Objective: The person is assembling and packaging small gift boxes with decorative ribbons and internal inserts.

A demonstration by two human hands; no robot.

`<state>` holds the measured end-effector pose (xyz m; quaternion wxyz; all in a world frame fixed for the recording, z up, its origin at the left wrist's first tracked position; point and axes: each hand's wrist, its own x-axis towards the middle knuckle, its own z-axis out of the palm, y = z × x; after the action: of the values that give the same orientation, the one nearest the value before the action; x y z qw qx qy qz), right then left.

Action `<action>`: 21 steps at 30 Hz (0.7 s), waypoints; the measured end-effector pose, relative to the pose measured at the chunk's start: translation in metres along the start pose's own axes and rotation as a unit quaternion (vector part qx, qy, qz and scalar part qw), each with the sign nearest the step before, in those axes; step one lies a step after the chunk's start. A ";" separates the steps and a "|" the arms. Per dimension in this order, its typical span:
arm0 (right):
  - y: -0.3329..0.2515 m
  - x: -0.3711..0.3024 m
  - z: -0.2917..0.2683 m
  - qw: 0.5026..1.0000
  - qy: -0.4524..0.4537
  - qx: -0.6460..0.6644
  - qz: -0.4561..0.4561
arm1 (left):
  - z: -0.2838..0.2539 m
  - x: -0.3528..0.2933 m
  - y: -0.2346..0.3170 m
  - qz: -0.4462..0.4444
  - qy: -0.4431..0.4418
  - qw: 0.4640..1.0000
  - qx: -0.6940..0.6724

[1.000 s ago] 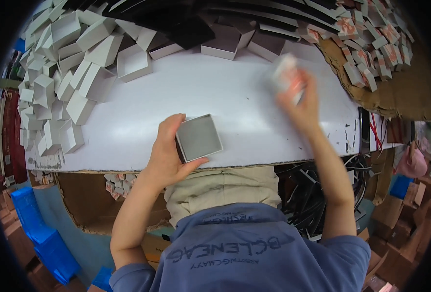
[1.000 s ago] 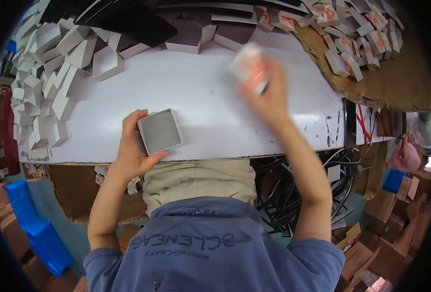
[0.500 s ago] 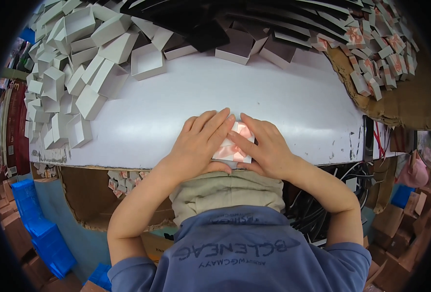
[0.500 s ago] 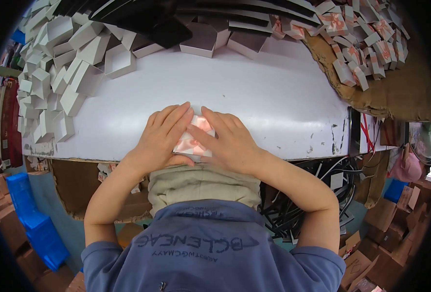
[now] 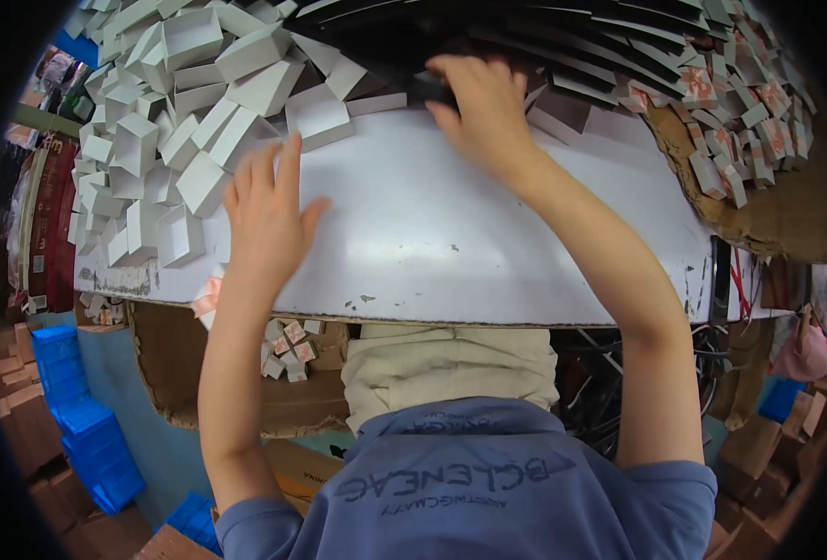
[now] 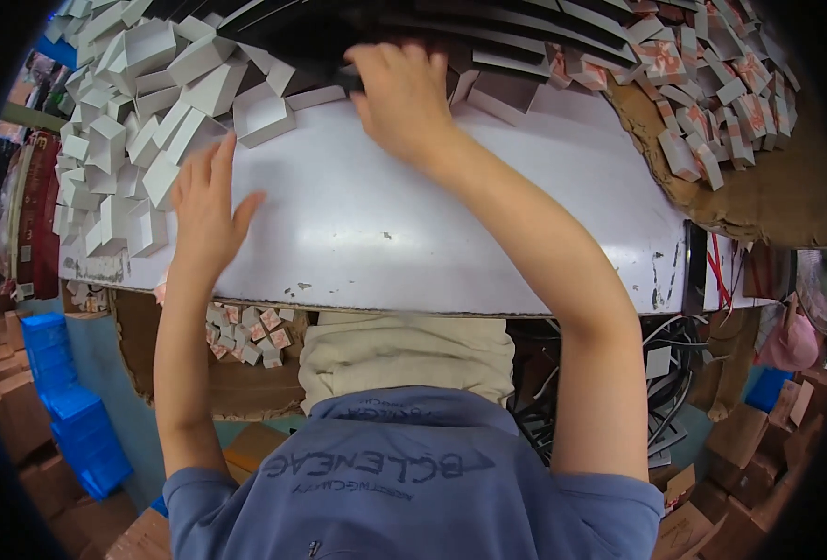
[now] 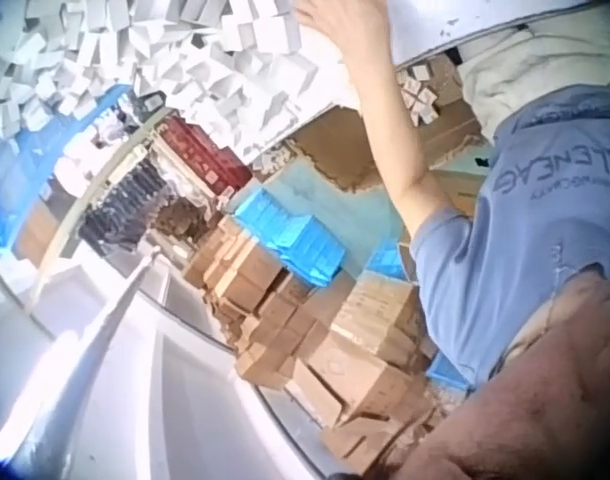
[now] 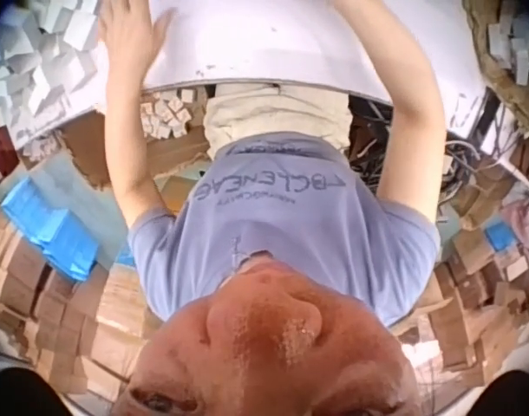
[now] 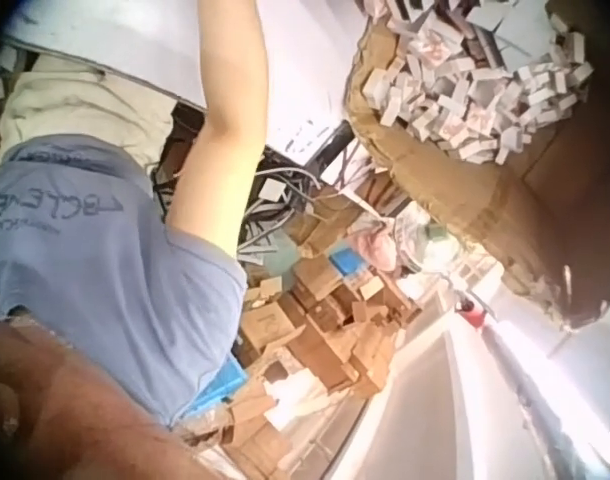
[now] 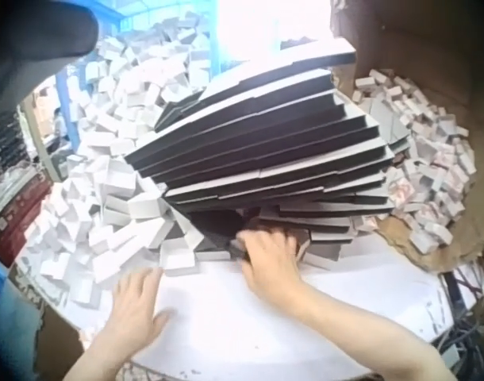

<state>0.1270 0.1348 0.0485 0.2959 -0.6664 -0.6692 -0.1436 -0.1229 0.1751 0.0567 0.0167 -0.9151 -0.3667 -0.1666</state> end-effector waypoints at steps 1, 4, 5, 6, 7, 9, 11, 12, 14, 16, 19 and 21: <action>-0.004 -0.012 -0.007 0.994 0.047 0.039 -0.088 | 0.019 0.010 -0.010 -0.004 0.028 0.998 0.054; -0.005 -0.052 -0.030 0.989 -0.014 0.029 -0.143 | 0.039 0.028 -0.024 0.009 0.041 0.993 0.107; -0.005 -0.060 -0.030 0.990 -0.017 0.027 -0.141 | 0.041 0.031 -0.024 0.023 0.030 0.993 0.115; -0.004 -0.068 -0.029 0.990 -0.039 0.029 -0.129 | 0.042 0.032 -0.020 0.030 0.029 0.993 0.109; -0.003 -0.073 -0.028 0.991 -0.060 0.034 -0.119 | 0.040 0.028 -0.015 0.032 0.014 0.997 0.069; -0.003 -0.070 -0.026 0.989 -0.070 0.035 -0.123 | 0.032 0.016 -0.008 0.036 -0.002 0.999 0.028; -0.004 -0.063 -0.025 0.987 -0.079 0.039 -0.132 | 0.021 0.003 0.000 0.067 -0.056 0.994 -0.073; -0.006 -0.060 -0.023 0.979 -0.142 0.042 -0.139 | 0.016 -0.005 0.002 0.063 -0.057 0.994 -0.072; -0.007 -0.053 -0.024 0.966 -0.204 0.047 -0.149 | 0.007 -0.018 0.009 0.078 -0.128 0.965 -0.216; -0.007 -0.046 -0.027 0.931 -0.334 0.064 -0.133 | 0.001 -0.033 0.017 0.066 -0.135 0.960 -0.237; -0.002 -0.060 -0.037 0.920 -0.349 0.097 -0.150 | 0.000 -0.053 0.024 0.059 -0.126 0.954 -0.266; -0.001 -0.068 -0.042 0.943 -0.284 0.083 -0.152 | 0.001 -0.060 0.026 0.062 -0.111 0.953 -0.274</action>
<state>0.1298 0.0553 0.0418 0.1225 -0.5425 -0.8286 0.0645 -0.1456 0.1169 0.0390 -0.2652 -0.9182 -0.2490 -0.1571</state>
